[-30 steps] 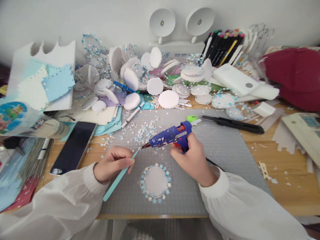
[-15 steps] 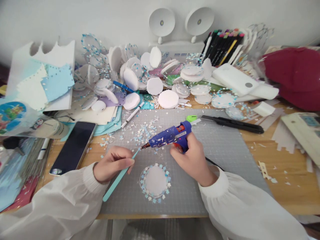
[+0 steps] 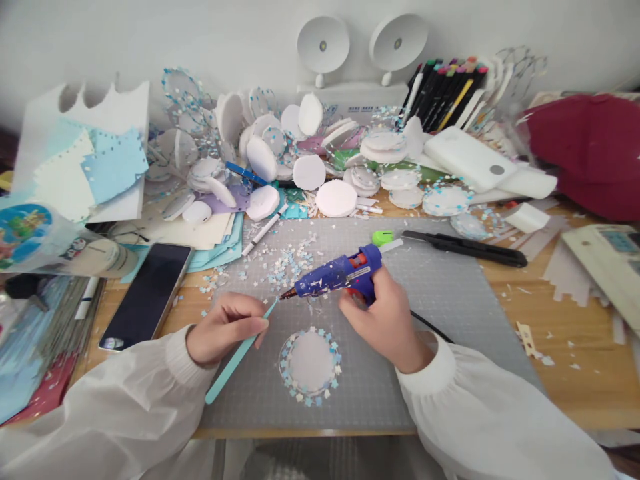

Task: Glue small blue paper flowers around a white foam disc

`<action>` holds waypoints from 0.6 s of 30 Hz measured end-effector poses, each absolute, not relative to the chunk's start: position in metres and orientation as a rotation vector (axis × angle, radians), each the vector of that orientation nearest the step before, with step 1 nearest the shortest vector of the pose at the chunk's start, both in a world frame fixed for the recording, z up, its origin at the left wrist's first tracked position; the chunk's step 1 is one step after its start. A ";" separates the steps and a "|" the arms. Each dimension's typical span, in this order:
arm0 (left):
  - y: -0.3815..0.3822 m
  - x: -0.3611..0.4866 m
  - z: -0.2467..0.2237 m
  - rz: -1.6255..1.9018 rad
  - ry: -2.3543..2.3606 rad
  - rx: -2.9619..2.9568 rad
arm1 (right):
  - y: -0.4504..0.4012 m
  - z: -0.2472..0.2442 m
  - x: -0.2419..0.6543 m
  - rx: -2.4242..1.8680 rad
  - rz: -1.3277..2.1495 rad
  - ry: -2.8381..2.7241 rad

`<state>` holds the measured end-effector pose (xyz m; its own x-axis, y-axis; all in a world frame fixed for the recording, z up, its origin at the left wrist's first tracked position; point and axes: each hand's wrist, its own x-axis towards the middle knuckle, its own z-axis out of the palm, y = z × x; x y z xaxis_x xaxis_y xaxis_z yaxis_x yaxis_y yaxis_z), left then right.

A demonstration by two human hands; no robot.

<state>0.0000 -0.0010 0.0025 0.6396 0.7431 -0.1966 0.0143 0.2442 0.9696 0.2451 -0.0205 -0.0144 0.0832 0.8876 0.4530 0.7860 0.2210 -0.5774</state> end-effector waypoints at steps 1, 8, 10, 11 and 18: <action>-0.001 0.000 0.002 0.567 0.752 1.238 | -0.021 -0.016 0.246 -1.573 0.078 -1.741; 0.000 0.000 0.002 0.566 0.764 1.243 | -0.022 -0.011 0.266 -1.655 -0.240 -1.681; -0.001 -0.001 0.001 0.567 0.761 1.252 | -0.026 -0.006 0.280 -1.736 -0.273 -1.592; -0.001 -0.001 0.001 0.567 0.757 1.257 | -0.029 -0.005 0.289 -1.788 -0.278 -1.554; 0.000 -0.001 -0.002 0.597 0.735 1.252 | -0.053 -0.022 0.347 -2.166 -0.226 -1.499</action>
